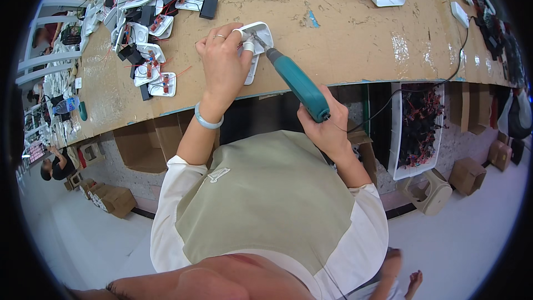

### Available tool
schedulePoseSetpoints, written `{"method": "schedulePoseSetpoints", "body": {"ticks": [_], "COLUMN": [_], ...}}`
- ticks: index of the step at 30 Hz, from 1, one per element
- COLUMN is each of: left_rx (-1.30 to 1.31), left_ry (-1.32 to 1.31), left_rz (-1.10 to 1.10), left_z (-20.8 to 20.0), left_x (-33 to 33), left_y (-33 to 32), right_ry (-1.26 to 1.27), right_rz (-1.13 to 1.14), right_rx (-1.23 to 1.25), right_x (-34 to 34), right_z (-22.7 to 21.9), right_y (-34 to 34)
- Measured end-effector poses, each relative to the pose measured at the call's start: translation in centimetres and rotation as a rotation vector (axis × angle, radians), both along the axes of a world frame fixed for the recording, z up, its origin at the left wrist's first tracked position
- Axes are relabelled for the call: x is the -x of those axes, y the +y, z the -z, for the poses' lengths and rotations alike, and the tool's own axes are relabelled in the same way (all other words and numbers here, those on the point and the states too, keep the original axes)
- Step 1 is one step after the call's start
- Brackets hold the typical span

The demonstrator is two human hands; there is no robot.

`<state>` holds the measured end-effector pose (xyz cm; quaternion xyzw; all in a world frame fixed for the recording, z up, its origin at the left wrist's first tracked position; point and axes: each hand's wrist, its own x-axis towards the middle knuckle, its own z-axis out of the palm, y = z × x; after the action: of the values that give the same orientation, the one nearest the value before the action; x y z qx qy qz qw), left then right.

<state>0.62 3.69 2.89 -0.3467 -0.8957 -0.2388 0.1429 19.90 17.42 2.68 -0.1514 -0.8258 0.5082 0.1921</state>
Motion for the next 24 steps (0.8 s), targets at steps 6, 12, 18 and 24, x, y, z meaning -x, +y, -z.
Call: {"method": "schedulePoseSetpoints", "body": {"ticks": [6,12,18,24], "left_rx": [0.007,0.012,0.023,0.033], "left_ry": [0.011,0.004,0.006,0.013], "left_rz": [-0.001,0.003,0.000,0.008], "left_z": [-0.02,0.03,0.11,0.07], "left_x": [-0.06,-0.07,-0.10,-0.11], "left_y": [-0.07,0.02,-0.19,-0.15], "right_ry": [0.023,0.016,-0.007,-0.005], "right_rz": [-0.002,-0.003,0.006,0.007], "right_rx": [0.001,-0.003,0.021,0.020], "right_x": [-0.13,-0.11,-0.18,-0.06], "right_z": [0.26,0.24,0.14,0.21], "right_y": [0.17,0.26,0.25,0.20]}}
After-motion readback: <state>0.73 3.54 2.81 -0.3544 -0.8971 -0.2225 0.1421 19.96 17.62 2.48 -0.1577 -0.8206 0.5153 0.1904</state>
